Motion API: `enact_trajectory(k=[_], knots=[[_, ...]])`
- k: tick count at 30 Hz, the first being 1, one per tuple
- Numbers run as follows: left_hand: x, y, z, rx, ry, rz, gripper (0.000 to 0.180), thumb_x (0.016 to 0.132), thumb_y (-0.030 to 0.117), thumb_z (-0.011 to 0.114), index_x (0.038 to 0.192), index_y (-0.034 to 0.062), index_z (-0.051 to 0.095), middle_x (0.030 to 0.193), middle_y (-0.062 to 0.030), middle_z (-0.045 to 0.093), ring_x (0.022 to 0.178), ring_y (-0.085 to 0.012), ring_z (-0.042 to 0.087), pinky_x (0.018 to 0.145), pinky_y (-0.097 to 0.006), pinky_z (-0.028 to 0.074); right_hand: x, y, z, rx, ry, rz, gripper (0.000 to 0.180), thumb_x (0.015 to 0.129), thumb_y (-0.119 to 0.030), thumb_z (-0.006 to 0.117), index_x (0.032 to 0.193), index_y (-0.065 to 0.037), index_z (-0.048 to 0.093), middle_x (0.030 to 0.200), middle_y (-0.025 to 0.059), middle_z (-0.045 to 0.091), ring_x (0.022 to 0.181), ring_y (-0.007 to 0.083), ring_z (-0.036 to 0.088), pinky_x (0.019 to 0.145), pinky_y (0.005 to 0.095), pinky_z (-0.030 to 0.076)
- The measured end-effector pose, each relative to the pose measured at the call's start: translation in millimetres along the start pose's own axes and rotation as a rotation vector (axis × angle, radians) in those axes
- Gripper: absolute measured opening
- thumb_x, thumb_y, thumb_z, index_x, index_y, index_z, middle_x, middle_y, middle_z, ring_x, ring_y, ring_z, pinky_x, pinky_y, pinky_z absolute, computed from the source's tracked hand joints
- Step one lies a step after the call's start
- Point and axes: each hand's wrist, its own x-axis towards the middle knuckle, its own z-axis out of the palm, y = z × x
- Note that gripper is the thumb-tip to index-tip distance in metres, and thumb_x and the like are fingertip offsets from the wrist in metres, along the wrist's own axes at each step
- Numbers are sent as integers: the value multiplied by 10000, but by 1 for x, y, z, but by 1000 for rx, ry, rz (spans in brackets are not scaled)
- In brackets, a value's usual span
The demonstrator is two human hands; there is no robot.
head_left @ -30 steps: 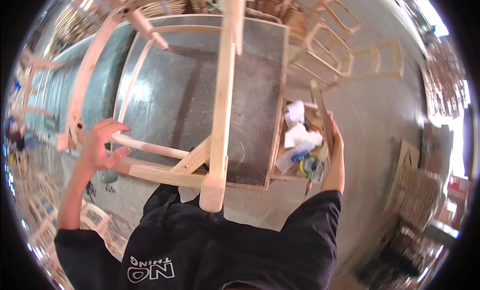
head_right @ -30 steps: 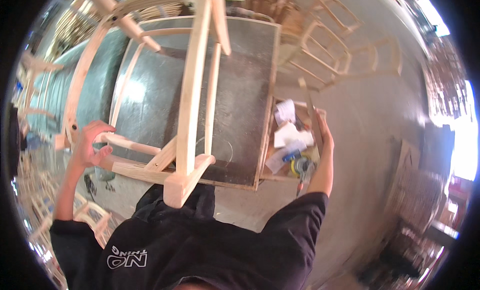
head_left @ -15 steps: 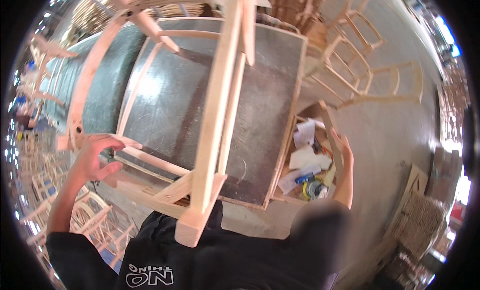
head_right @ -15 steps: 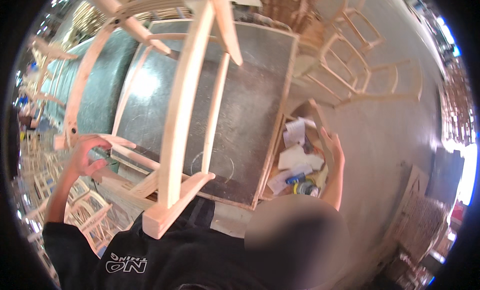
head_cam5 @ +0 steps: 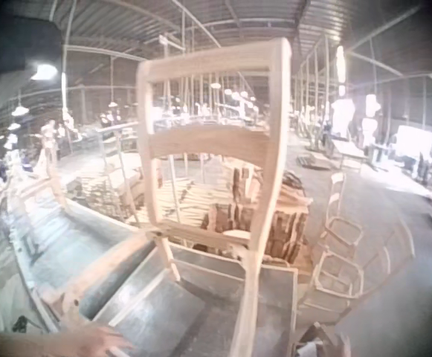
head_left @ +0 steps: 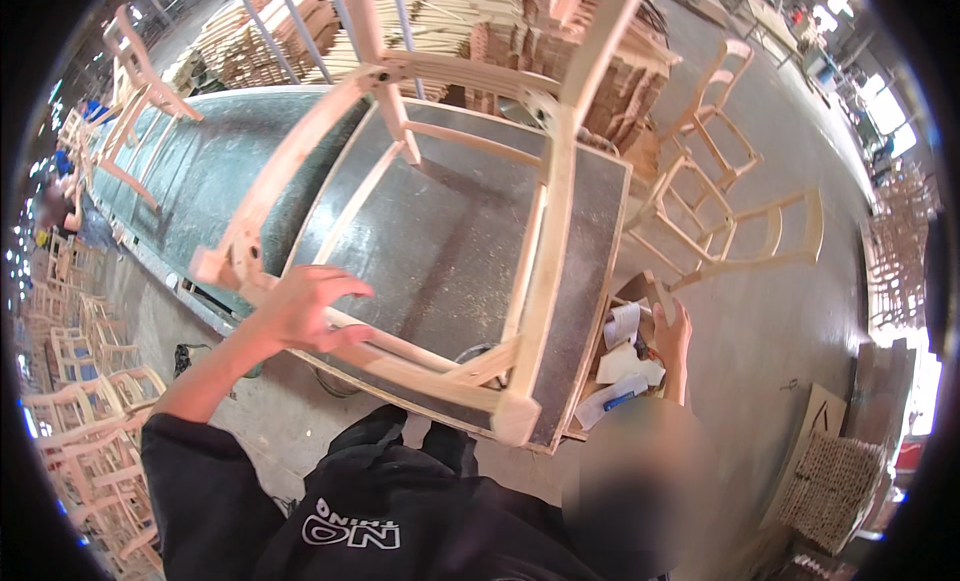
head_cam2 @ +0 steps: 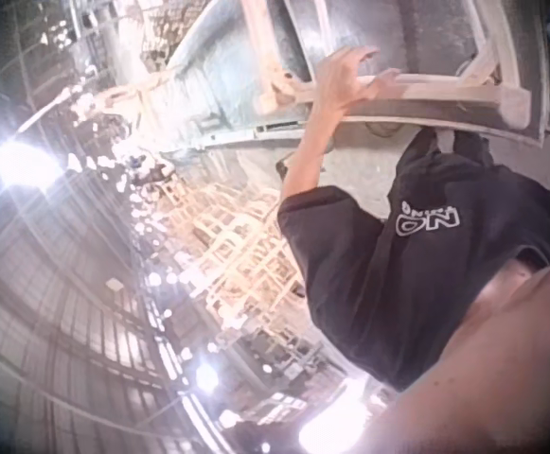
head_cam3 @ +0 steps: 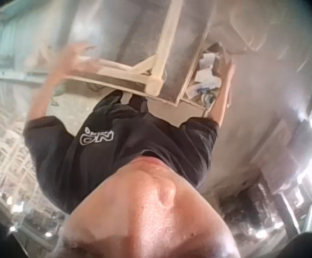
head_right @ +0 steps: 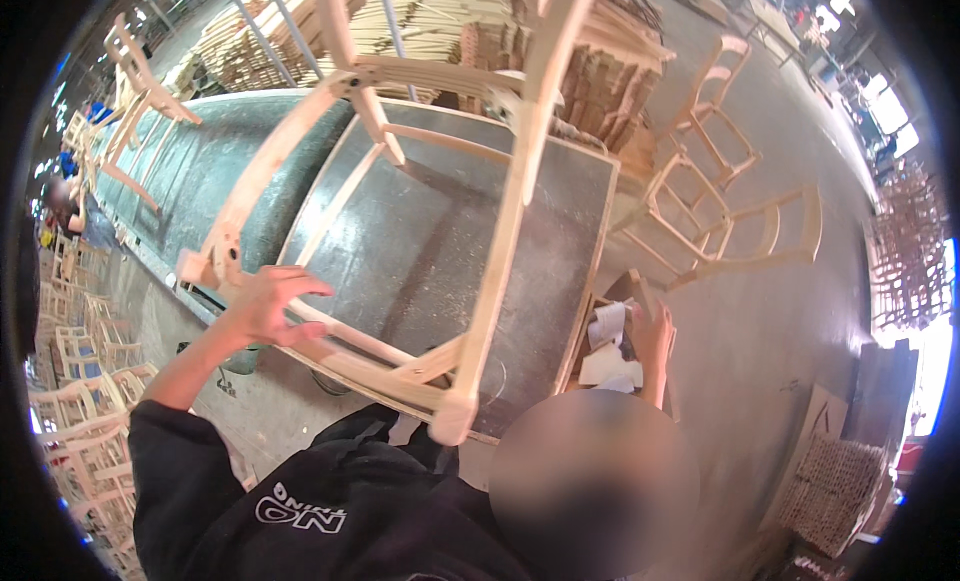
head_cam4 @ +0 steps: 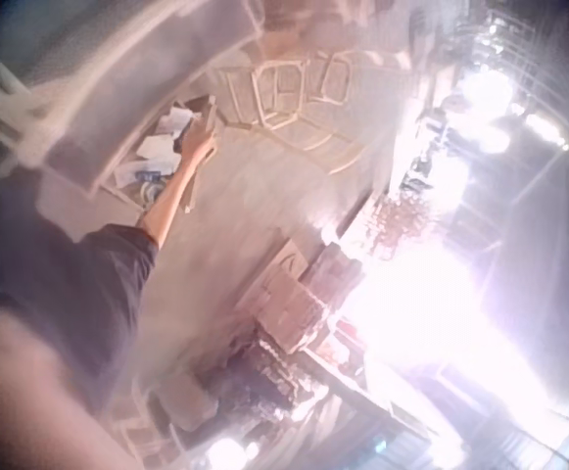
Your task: The person assembles wooden chair frames by picking up components, aligning legs and backrests, and inserting them into place. The person then uses a power sander to smooth the edges of the assembled chair frame.
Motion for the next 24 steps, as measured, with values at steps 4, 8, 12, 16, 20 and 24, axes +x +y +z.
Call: enact_trajectory(k=[4, 8, 12, 16, 20, 24], knots=[[-3, 2, 5, 4, 62, 211, 608, 781, 538, 677, 1095, 20, 635, 967, -149, 670, 883, -331, 643, 775, -404, 507, -78, -184, -77, 412, -175, -295, 624, 915, -445, 560, 1344, 1, 479, 1323, 240, 519, 1255, 377, 482, 1042, 428, 373], [-22, 14, 2, -424, -128, 256, 807, 810, 698, 535, 1265, 32, 546, 1207, -185, 582, 1085, -332, 575, 890, -426, 458, -146, -310, -122, 373, -209, -659, 824, 892, -671, 416, 1421, -39, 405, 1479, 227, 341, 1396, 373, 287, 1115, 491, 243], [-48, 19, -27, -673, 16, 468, 912, 793, 768, 483, 1399, 88, 435, 1439, -192, 387, 1305, -366, 393, 1052, -492, 311, -176, -355, -148, 80, -67, -649, 932, 854, -770, 325, 1462, -65, 349, 1560, 208, 172, 1453, 396, 102, 1133, 572, 124], [-83, -9, -85, 159, 221, 436, 920, 779, 797, 461, 1442, 162, 404, 1520, -189, 276, 1388, -402, 255, 1109, -553, 188, -175, -369, -161, 124, 141, -696, 960, 837, -802, 281, 1473, -85, 334, 1570, 217, 112, 1443, 447, 39, 1129, 602, 80], [-96, -53, -138, 403, 449, 158, 982, 754, 865, 345, 1467, 191, 370, 1572, -171, 147, 1454, -379, 91, 1137, -575, 50, -181, -343, -117, -7, -239, -515, 972, 835, -767, 380, 1527, -121, 162, 1541, 310, 53, 1428, 490, -22, 1117, 635, 31], [-103, -101, -148, 274, 396, 16, 1027, 737, 895, 271, 1496, 203, 309, 1598, -143, 15, 1467, -353, -63, 1125, -595, -64, -176, -374, -140, -352, -279, -571, 999, 810, -757, 441, 1533, -141, 132, 1539, 318, -6, 1424, 490, -69, 1111, 645, 0]])
